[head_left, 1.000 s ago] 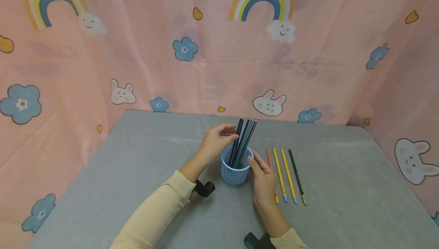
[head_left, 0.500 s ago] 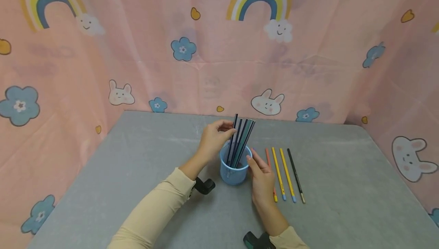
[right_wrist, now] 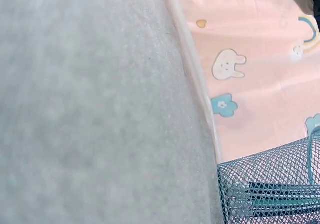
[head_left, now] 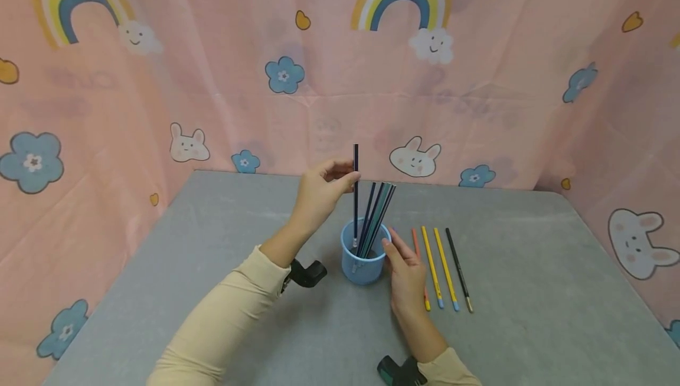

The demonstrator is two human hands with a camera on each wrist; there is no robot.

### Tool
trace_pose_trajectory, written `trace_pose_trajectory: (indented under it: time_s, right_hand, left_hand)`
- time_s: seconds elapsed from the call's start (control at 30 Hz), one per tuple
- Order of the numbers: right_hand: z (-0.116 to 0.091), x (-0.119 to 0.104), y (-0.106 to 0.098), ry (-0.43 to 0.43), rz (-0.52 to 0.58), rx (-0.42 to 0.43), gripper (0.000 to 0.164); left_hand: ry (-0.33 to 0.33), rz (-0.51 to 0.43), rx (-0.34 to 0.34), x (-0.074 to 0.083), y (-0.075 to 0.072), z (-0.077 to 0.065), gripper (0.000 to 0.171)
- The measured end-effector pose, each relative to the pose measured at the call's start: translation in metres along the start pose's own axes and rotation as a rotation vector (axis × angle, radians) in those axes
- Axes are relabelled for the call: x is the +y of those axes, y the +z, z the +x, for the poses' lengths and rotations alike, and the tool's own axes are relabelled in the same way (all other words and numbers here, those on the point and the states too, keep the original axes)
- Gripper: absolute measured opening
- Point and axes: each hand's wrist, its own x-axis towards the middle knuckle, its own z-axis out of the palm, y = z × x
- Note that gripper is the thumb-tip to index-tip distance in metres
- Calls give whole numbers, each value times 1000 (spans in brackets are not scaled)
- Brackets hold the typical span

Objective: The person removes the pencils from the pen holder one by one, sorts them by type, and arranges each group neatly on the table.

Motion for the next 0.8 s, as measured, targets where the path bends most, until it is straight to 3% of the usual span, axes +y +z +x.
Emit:
trace_pose_trajectory:
  time_s: [0.2, 0.37, 0.53, 0.8]
  right_hand:
    - [0, -2, 1, 23, -1, 12, 35]
    - [0, -3, 0, 26, -9, 11, 35]
    - [0, -2, -2, -2, -10, 19, 36]
    - [-1, -1, 0, 3, -11, 11, 35]
  left_hand:
    - [8, -3, 8, 12, -7, 0, 27]
    - [-26, -45, -7, 16, -14, -1, 27]
    - [-86, -124, -32, 15, -21, 0, 28]
    - [-168, -120, -14, 4, -37, -1, 31]
